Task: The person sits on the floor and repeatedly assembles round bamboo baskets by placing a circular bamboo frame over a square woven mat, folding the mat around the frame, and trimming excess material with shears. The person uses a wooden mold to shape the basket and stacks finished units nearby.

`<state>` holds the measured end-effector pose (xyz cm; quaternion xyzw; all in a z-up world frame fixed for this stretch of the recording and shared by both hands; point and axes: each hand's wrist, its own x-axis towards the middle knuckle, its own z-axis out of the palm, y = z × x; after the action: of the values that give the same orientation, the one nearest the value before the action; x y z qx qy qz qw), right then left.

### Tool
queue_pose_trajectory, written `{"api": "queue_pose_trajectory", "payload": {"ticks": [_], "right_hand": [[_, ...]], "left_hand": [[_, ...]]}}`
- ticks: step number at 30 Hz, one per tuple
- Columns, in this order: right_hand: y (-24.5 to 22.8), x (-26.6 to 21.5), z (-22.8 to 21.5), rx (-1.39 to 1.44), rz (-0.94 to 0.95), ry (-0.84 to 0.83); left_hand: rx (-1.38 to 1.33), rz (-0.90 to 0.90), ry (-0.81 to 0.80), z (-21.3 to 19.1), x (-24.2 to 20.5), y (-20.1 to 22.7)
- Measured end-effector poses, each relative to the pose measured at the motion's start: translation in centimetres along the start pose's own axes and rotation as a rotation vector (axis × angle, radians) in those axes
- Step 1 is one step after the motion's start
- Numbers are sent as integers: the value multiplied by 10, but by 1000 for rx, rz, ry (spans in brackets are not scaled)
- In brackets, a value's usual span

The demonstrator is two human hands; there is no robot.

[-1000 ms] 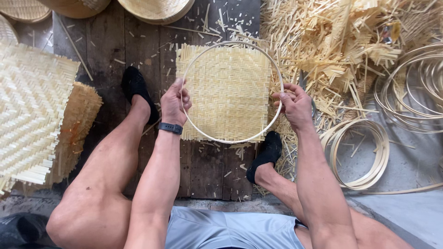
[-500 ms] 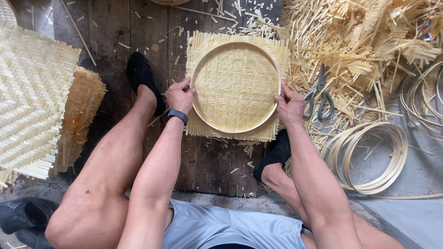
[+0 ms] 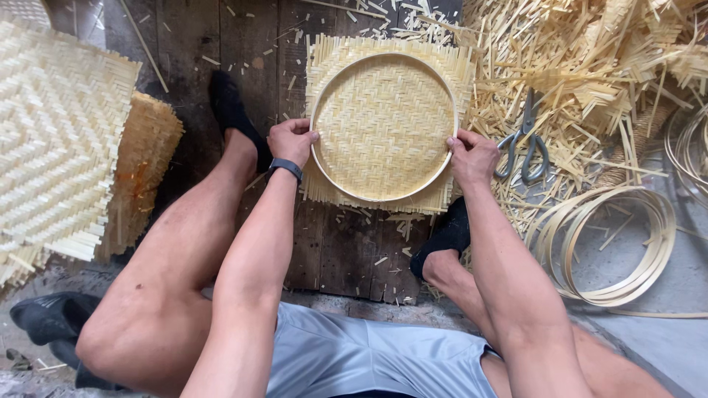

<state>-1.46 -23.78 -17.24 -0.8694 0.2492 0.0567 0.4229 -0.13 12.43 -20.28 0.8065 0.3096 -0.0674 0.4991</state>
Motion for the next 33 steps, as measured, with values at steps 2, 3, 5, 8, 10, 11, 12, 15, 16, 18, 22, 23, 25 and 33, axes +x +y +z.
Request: {"api": "queue_pose_trajectory", "payload": {"ticks": [2,3,5,8,10,11,12,15,16,18,22,23,25,33], "right_hand": [[1,1,1,0,-8,7],[1,2,1,-18,-12,14],[2,3,2,-55,-11,34],[5,-1,6,-62,10,15],[8,-2,4,-45,-12,28],[7,0,6,-40,-25,31],[7,1,8,-40,-8,29],[7,1,9,-43,26,18],[6,2,9,-44,27,18],[7,5,8,-32,21,9],[24,10,10,115,-10,-45],[27,12,12,181,-21,-61],[35,15,14,257,-5,-84],[50,26,9,243,8,-148]], "left_hand": [[21,10,25,2,-2,0],[30,21,38,2,-1,2],[45,2,14,3,5,2],[-21,-20,-10,3,11,-16],[-115,-16,-43,6,17,-29],[-173,-12,-67,7,23,-35],[-229,-15,-86,7,26,-42],[-337,-159,-174,5,34,-56],[-314,-162,-167,6,37,-55],[-266,-172,-157,7,42,-52],[-285,-174,-215,5,42,-51],[-298,-186,-219,4,42,-49],[-309,-198,-219,2,37,-46],[-280,-110,-167,3,29,-45]]}}
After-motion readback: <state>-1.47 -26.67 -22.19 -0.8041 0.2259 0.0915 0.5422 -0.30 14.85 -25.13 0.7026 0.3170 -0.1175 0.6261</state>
